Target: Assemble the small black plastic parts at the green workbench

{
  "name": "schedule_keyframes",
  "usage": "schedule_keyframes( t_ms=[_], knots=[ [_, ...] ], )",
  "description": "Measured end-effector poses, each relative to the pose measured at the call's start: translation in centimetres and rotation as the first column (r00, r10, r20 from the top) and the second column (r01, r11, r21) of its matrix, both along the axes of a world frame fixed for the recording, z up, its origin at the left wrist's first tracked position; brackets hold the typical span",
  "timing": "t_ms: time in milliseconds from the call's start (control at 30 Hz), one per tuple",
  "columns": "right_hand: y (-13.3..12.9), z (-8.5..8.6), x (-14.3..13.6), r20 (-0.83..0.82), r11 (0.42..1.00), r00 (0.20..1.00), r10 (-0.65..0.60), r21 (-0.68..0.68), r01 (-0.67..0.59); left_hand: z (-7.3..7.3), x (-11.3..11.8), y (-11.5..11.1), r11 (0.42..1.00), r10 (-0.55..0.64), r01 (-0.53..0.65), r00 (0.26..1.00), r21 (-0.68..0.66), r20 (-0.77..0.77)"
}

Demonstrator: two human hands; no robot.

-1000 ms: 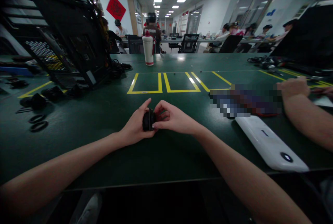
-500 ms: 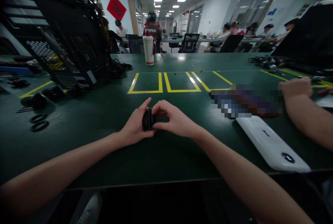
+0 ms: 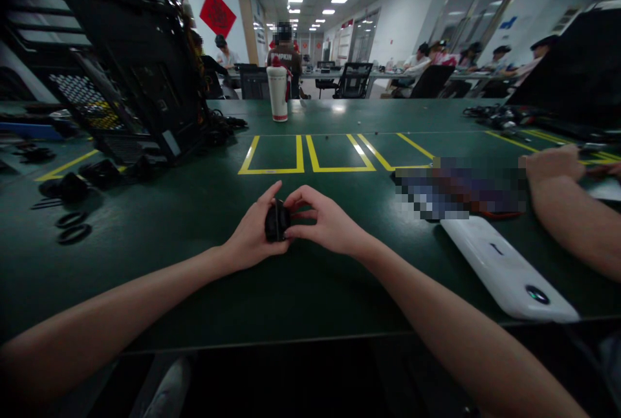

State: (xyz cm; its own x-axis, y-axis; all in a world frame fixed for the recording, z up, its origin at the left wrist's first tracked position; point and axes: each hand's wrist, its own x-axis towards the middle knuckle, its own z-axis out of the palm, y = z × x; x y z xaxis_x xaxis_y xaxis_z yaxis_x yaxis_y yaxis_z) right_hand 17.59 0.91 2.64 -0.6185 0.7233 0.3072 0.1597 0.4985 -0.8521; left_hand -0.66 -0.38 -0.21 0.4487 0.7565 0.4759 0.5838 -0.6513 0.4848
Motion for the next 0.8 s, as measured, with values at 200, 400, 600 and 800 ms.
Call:
schedule_keyframes(
  t_ms=[200,400,600,800],
  knots=[
    [-0.22,0.26,0.08,0.007,0.988,1.0,0.029,0.15,-0.03,0.1,0.01,-0.1,1.0,-0.012,0.012,0.999,-0.018,0.031],
    [-0.03,0.25,-0.03,-0.089,0.999,0.996,0.019,-0.035,-0.023,0.01,0.09,0.03,1.0,-0.014,0.014,0.998,-0.008,0.057],
    [0.04,-0.11,-0.47,0.01,0.98,0.992,-0.123,-0.158,0.123,0.06,0.16,0.05,1.0,-0.008,0.008,0.998,-0.002,0.057],
    [0.05,0.0,-0.17,0.026,0.983,0.999,-0.039,-0.177,0.043,-0.01,0.04,0.05,1.0,-0.006,0.006,1.0,0.006,0.024]
  ],
)
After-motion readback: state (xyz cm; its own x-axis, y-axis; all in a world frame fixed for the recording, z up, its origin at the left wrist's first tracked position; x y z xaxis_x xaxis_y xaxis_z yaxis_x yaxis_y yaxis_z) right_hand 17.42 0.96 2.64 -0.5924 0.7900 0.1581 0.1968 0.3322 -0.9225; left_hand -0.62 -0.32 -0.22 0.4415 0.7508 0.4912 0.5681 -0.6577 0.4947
